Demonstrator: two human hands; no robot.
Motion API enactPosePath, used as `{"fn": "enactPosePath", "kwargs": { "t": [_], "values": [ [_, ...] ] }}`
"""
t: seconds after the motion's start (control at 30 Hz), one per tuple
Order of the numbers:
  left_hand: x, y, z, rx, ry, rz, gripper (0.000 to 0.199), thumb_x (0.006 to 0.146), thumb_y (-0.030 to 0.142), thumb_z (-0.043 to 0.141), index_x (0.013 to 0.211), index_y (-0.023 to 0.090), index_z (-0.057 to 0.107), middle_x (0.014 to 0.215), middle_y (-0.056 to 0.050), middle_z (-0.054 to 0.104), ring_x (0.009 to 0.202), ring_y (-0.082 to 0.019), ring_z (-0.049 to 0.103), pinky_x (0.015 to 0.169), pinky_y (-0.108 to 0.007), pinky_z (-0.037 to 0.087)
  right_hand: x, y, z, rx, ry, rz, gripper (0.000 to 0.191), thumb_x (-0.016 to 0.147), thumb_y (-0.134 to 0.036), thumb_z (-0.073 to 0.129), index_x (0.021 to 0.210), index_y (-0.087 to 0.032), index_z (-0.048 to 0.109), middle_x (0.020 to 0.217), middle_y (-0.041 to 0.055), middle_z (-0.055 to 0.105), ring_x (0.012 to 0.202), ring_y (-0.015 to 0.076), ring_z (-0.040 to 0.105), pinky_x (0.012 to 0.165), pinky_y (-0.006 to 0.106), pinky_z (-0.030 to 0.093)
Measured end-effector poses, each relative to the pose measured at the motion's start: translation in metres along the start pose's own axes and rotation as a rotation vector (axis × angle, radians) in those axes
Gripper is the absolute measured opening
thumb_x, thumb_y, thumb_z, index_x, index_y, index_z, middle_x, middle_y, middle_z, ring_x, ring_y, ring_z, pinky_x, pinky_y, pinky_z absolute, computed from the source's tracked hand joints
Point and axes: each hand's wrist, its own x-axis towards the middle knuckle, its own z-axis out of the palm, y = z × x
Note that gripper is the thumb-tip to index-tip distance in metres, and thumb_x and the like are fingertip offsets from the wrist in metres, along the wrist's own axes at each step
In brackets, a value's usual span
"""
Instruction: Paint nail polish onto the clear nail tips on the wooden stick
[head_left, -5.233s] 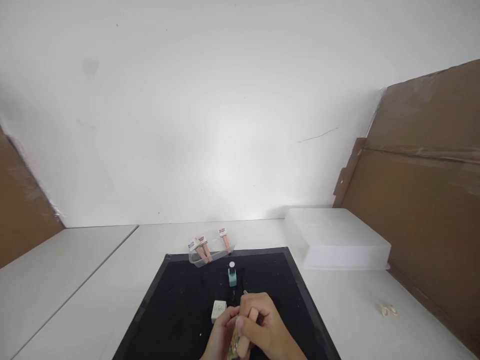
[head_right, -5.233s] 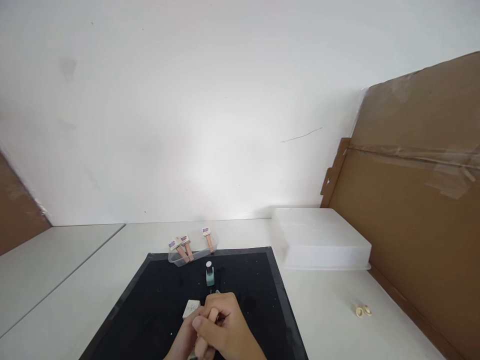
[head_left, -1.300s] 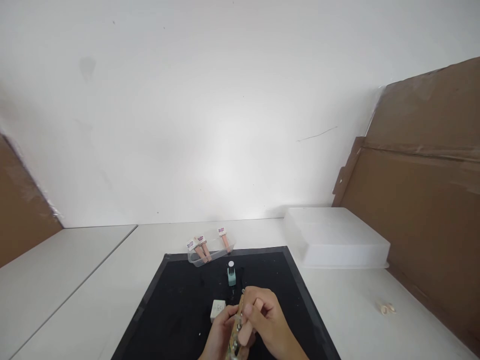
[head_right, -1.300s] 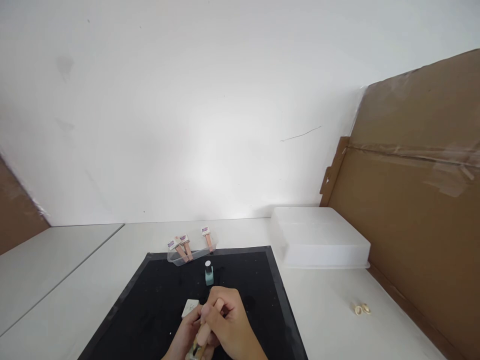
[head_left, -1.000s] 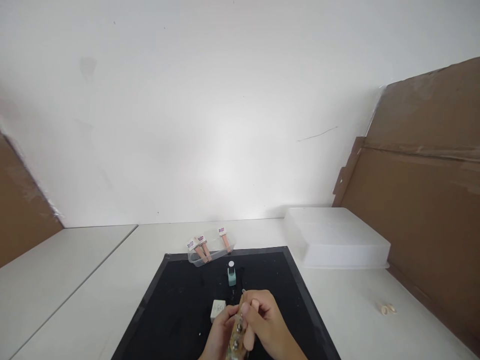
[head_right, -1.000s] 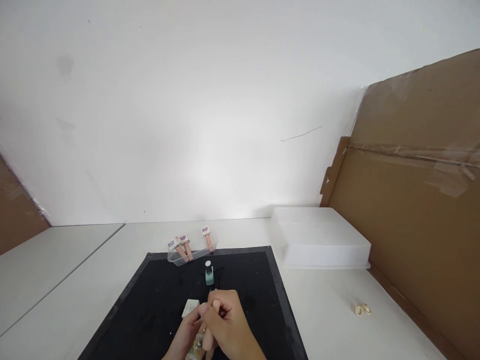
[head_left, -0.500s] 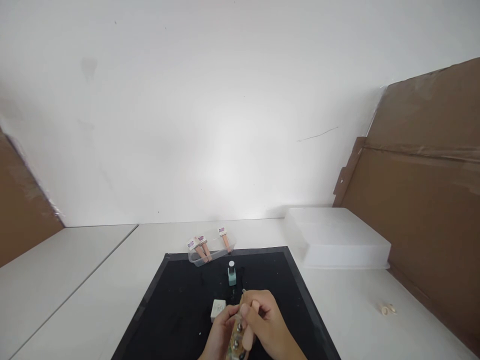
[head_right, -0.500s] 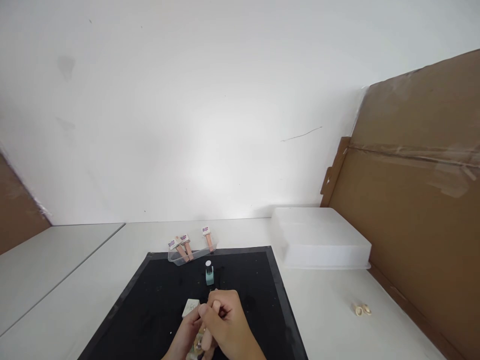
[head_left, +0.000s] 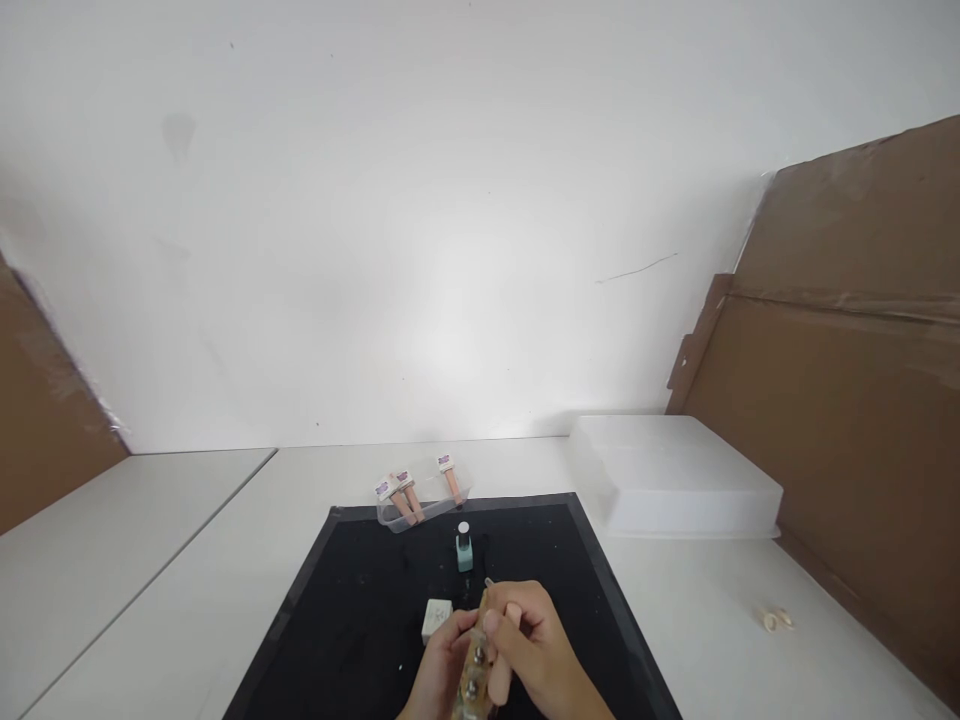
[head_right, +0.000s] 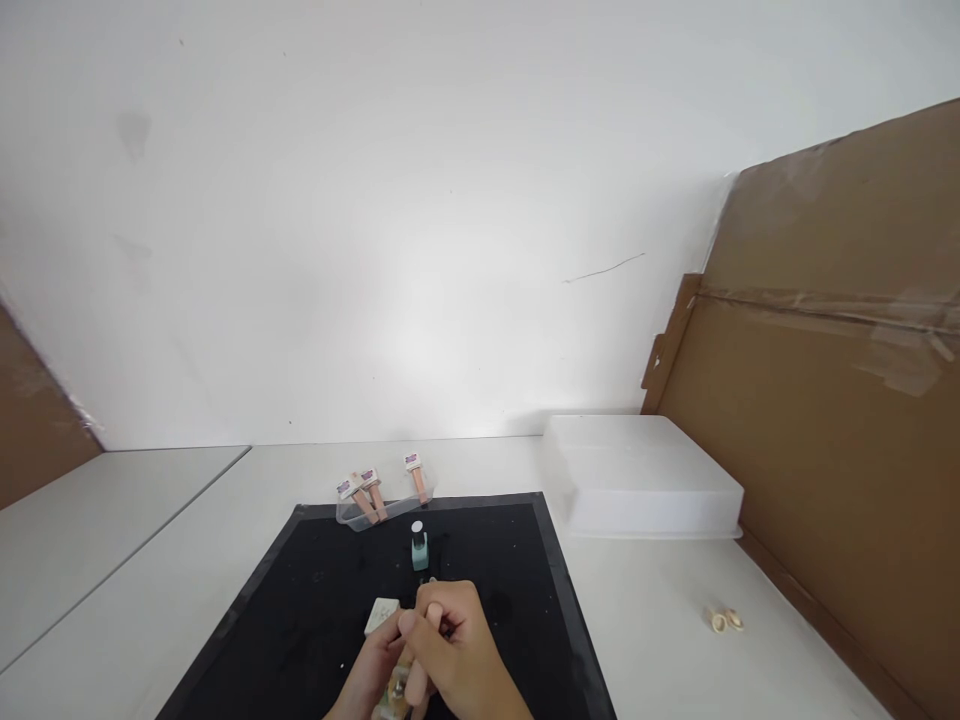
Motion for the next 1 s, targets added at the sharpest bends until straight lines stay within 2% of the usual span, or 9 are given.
{"fn": "enactPosePath", "kwargs": {
  "t": [0.17,0.27,0.43,0.63,0.8,0.87,1.0],
  "values": [
    [-0.006,-0.001,0.007,-0.034,0.005,0.038,0.034,0.079,0.021,0.048,0.046,0.013,0.053,0.034,-0.001,0.051,0.031,-0.009,0.049,0.038,-0.017,0.037,0.000,-0.004,0.000,0.065,-0.014,-0.047,0.048,0.081,-0.053,0.050,0.049,-0.018,0.048,0.049,-0.0024,0.045,0.045,0.0108,0.041,0.048,0.024,0.033],
    [-0.007,0.000,0.007,-0.040,0.009,0.038,0.032,0.077,0.019,0.049,0.047,0.012,0.054,0.035,-0.001,0.052,0.031,-0.008,0.049,0.037,-0.016,0.036,0.000,-0.005,0.000,0.051,-0.023,-0.068,0.047,0.080,-0.050,0.053,0.048,-0.018,0.047,0.049,-0.0022,0.046,0.047,0.0109,0.041,0.049,0.024,0.033],
    [-0.002,-0.001,0.001,-0.005,-0.003,0.028,0.025,0.076,0.024,0.054,0.055,0.010,0.059,0.040,-0.002,0.056,0.037,-0.011,0.052,0.039,-0.018,0.037,0.000,-0.001,0.000,0.043,0.012,0.014,0.049,0.082,-0.050,0.050,0.045,-0.019,0.041,0.045,-0.0044,0.040,0.044,0.0097,0.036,0.048,0.024,0.032],
    [-0.004,-0.002,0.005,0.028,-0.044,0.038,0.028,0.078,0.024,0.051,0.054,0.011,0.057,0.038,0.000,0.051,0.033,-0.008,0.046,0.037,-0.018,0.036,0.002,0.001,-0.006,0.140,0.090,0.055,0.048,0.084,-0.051,0.048,0.049,-0.018,0.044,0.044,-0.0052,0.039,0.042,0.0092,0.036,0.043,0.022,0.029],
    [-0.014,0.016,0.008,0.044,-0.117,0.019,0.025,0.080,0.028,0.053,0.081,0.006,0.064,0.053,-0.002,0.056,0.040,-0.006,0.049,0.033,-0.013,0.032,0.004,0.001,-0.013,0.325,0.233,0.095,0.046,0.084,-0.051,0.049,0.053,-0.017,0.047,0.048,-0.0051,0.040,0.039,0.0076,0.031,0.041,0.022,0.023],
    [-0.018,0.026,0.008,0.023,-0.175,0.062,0.026,0.081,0.029,0.051,0.086,0.006,0.063,0.057,-0.001,0.054,0.044,-0.005,0.047,0.034,-0.011,0.032,0.005,0.001,-0.016,0.426,0.285,0.114,0.045,0.083,-0.051,0.052,0.053,-0.018,0.047,0.050,-0.0057,0.037,0.042,0.0082,0.030,0.042,0.022,0.023],
    [-0.024,0.040,0.008,-0.019,-0.249,0.137,0.027,0.085,0.030,0.046,0.091,0.009,0.061,0.062,0.000,0.049,0.048,-0.005,0.044,0.036,-0.010,0.034,0.008,0.001,-0.020,0.586,0.287,0.138,0.041,0.083,-0.047,0.055,0.055,-0.018,0.048,0.051,-0.0065,0.035,0.042,0.0074,0.027,0.042,0.022,0.022]
  ]
}}
